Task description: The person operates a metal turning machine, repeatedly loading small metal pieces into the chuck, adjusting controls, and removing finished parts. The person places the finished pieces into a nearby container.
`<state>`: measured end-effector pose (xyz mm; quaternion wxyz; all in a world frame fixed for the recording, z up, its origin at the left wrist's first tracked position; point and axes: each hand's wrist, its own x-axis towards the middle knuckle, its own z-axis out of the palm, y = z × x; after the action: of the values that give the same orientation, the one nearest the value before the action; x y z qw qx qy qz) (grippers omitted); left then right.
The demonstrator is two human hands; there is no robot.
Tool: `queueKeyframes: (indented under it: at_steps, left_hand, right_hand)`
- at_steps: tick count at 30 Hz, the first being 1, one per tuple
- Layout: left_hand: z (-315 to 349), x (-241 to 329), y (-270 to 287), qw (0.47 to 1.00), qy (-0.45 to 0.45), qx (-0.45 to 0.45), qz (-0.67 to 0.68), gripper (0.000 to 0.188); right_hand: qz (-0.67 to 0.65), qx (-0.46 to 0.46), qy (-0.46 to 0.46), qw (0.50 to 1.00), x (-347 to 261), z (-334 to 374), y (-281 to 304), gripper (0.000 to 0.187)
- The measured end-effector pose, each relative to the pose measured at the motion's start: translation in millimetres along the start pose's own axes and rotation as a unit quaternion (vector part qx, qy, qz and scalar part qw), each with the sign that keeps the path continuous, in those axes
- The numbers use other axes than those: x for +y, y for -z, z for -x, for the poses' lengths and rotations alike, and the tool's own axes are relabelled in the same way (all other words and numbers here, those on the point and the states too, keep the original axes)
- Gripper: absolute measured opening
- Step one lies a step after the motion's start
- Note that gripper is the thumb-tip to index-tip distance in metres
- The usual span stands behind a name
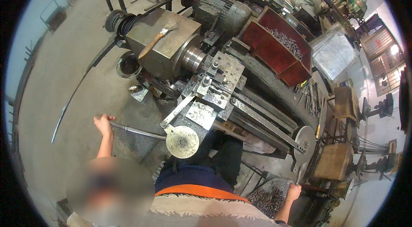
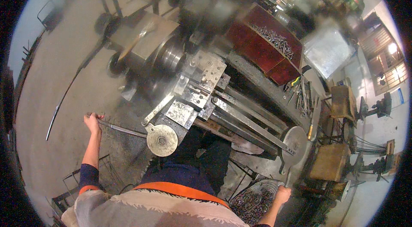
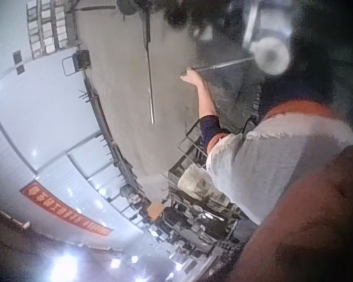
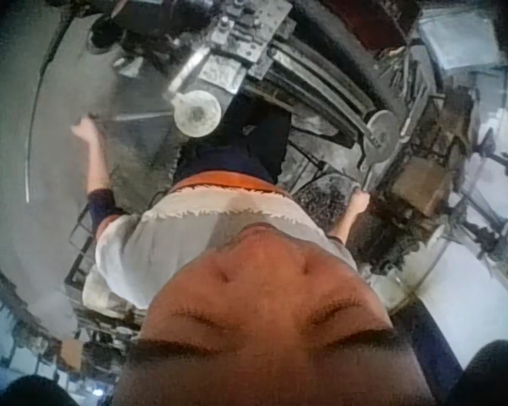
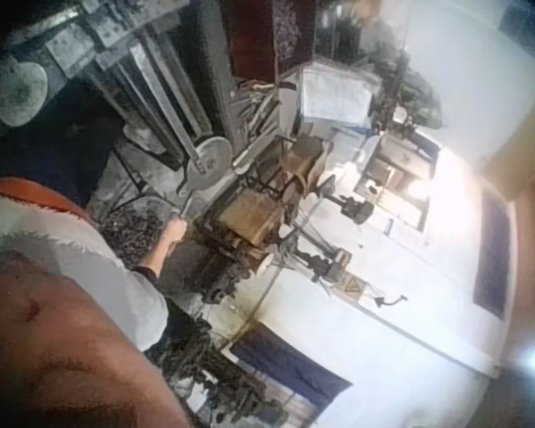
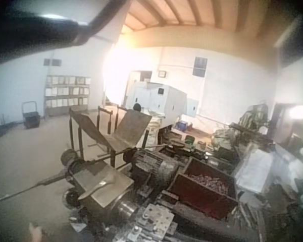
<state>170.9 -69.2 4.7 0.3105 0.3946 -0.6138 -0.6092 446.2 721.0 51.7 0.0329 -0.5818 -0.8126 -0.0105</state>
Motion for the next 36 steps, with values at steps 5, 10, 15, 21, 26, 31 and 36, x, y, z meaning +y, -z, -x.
queueKeyframes:
  at_steps: [5,10,15,21,26,31,36]
  left_hand:
    - [6.6,11.0,-4.9,1.000,0.016,-0.021,0.000,0.020]
    - [-8.7,-1.2,18.6,0.996,0.008,-0.034,-0.082,0.019]
    - [6.2,4.8,38.4,0.987,0.031,-0.036,-0.153,0.020]
    - [-107.7,-7.0,68.7,0.820,-0.046,-0.219,-0.527,0.030]
    - [-125.1,-21.3,-33.9,0.733,-0.274,-0.263,-0.564,0.033]
    - [-95.7,-36.3,-140.0,0.625,-0.332,-0.358,-0.608,0.032]
    - [-73.1,-66.6,-154.5,0.681,-0.305,-0.329,-0.579,0.020]
  right_hand:
    - [0.017,0.038,0.009,0.999,17.5,-22.8,-16.9,0.039]
    - [0.065,0.039,0.078,0.994,37.9,-87.5,-21.0,0.038]
    - [0.120,0.002,0.045,0.992,19.4,-133.2,-1.3,0.040]
    - [0.192,0.041,-0.015,0.980,-16.1,-131.8,3.5,0.042]
    - [0.090,0.182,0.077,0.976,-18.2,-75.2,-15.3,0.064]
    - [-0.067,0.103,0.125,0.984,-5.1,-16.5,-32.3,0.061]
    - [-0.125,0.029,0.104,0.986,-39.4,15.8,8.6,0.046]
